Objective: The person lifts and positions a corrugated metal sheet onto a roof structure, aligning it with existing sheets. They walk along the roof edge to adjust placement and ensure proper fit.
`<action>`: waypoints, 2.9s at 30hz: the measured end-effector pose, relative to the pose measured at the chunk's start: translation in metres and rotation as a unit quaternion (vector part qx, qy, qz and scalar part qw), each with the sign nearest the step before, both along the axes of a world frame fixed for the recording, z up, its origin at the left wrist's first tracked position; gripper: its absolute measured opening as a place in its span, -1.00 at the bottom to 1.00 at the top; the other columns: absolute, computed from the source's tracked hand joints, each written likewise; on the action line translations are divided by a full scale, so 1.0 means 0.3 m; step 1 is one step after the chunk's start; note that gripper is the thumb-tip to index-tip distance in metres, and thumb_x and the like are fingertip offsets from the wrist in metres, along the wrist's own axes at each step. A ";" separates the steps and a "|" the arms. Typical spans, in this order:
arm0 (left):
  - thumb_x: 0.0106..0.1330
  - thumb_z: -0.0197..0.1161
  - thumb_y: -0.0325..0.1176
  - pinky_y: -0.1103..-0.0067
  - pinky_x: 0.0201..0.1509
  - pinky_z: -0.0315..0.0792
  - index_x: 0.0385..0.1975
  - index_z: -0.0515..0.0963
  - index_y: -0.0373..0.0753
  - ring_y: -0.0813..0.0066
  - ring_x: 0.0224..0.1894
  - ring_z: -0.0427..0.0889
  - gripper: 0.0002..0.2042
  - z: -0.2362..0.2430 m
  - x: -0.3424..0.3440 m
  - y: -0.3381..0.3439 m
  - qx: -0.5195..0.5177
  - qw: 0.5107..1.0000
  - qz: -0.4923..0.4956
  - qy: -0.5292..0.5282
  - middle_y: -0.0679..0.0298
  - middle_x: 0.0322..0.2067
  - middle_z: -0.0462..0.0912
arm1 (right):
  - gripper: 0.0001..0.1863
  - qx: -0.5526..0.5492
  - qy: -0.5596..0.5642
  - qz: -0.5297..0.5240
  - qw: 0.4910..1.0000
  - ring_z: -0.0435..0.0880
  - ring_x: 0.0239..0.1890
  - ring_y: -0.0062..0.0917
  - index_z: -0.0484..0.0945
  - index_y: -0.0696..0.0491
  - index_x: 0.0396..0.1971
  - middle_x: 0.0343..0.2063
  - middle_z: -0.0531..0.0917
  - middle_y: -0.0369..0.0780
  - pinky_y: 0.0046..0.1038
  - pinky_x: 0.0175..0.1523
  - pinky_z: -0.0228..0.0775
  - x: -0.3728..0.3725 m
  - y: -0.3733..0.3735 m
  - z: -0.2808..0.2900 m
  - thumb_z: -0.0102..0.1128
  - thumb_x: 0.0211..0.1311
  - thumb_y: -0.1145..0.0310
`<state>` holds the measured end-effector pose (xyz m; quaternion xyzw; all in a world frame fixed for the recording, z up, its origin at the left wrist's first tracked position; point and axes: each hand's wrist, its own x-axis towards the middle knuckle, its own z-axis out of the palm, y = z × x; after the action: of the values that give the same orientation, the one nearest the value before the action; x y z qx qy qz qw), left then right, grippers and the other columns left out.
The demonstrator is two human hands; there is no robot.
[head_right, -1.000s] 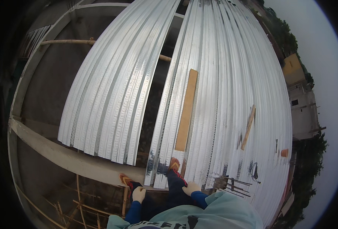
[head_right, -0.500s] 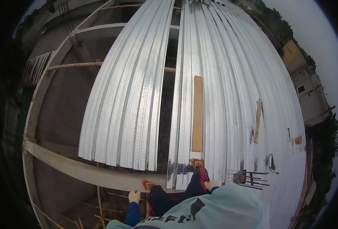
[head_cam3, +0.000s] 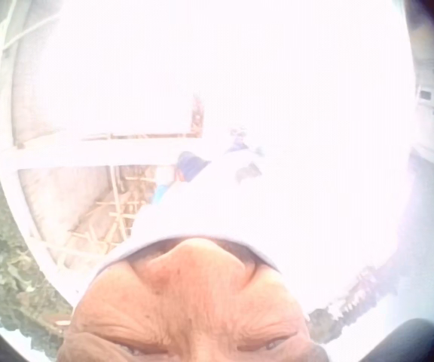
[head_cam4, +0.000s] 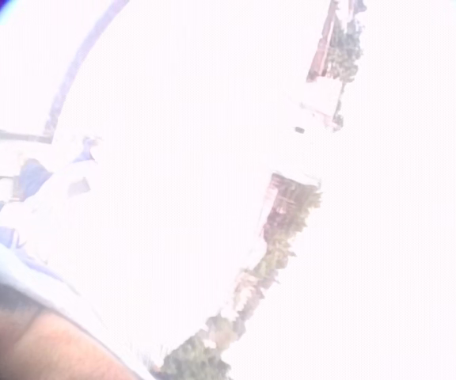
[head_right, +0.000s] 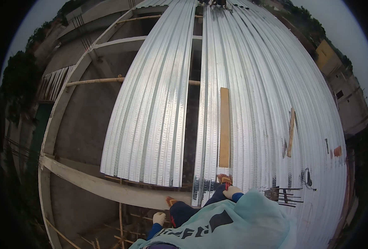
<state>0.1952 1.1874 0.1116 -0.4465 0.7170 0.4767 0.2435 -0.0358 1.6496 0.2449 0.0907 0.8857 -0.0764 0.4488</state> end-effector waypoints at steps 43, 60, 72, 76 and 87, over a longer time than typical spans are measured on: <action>0.24 0.22 -0.46 0.47 -0.42 0.53 -0.16 0.72 -0.47 0.42 -0.52 0.66 -0.74 0.167 -0.008 -0.376 0.040 0.992 0.098 0.074 0.14 -0.48 0.71 | -0.36 0.054 0.081 -0.104 0.990 0.74 0.08 0.03 0.79 0.13 -0.07 -0.04 0.76 0.12 -0.08 0.25 0.52 0.178 0.003 0.114 0.16 0.18 -0.15; 0.20 0.22 -0.57 0.51 -0.52 0.48 -0.20 0.70 -0.48 0.44 -0.57 0.61 -0.78 0.240 0.088 -0.346 0.116 0.980 -0.044 0.158 0.15 -0.47 0.69 | -0.39 -0.056 0.130 -0.139 0.980 0.75 0.02 0.06 0.78 0.21 -0.13 -0.12 0.76 0.17 -0.08 0.20 0.56 0.055 -0.233 0.179 0.12 0.21 -0.07; 0.22 0.22 -0.52 0.52 -0.56 0.43 -0.23 0.70 -0.43 0.44 -0.57 0.62 -0.80 0.327 -0.121 -0.318 0.111 0.990 0.073 0.048 0.18 -0.50 0.68 | -0.34 0.010 0.082 -0.232 0.969 0.72 0.14 0.03 0.75 0.23 0.00 0.00 0.73 0.20 -0.10 0.27 0.54 0.197 -0.064 -0.010 0.22 0.09 -0.04; 0.18 0.26 -0.52 0.50 -0.55 0.44 -0.21 0.71 -0.41 0.42 -0.55 0.64 -0.79 0.348 -0.064 -0.379 0.138 0.987 0.062 0.047 0.15 -0.49 0.69 | -0.34 -0.014 0.105 -0.229 0.968 0.73 0.15 -0.02 0.76 0.18 0.01 -0.01 0.75 0.16 -0.13 0.26 0.54 0.151 -0.159 -0.012 0.19 0.13 -0.09; 0.10 0.34 -0.35 0.41 0.10 0.62 -0.20 0.81 -0.31 0.21 -0.10 0.81 -0.70 0.218 0.130 -0.395 0.024 1.000 -0.017 0.005 0.03 -0.19 0.84 | -0.43 -0.041 0.149 -0.148 0.977 0.71 0.17 -0.06 0.74 0.10 -0.01 0.02 0.75 0.07 -0.18 0.30 0.51 0.076 -0.258 -0.011 0.10 0.22 -0.05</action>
<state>0.2342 1.0687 0.1771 -0.4262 0.7142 0.4915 0.2584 -0.0131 1.5721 0.2414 0.1900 0.9155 -0.1914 0.2985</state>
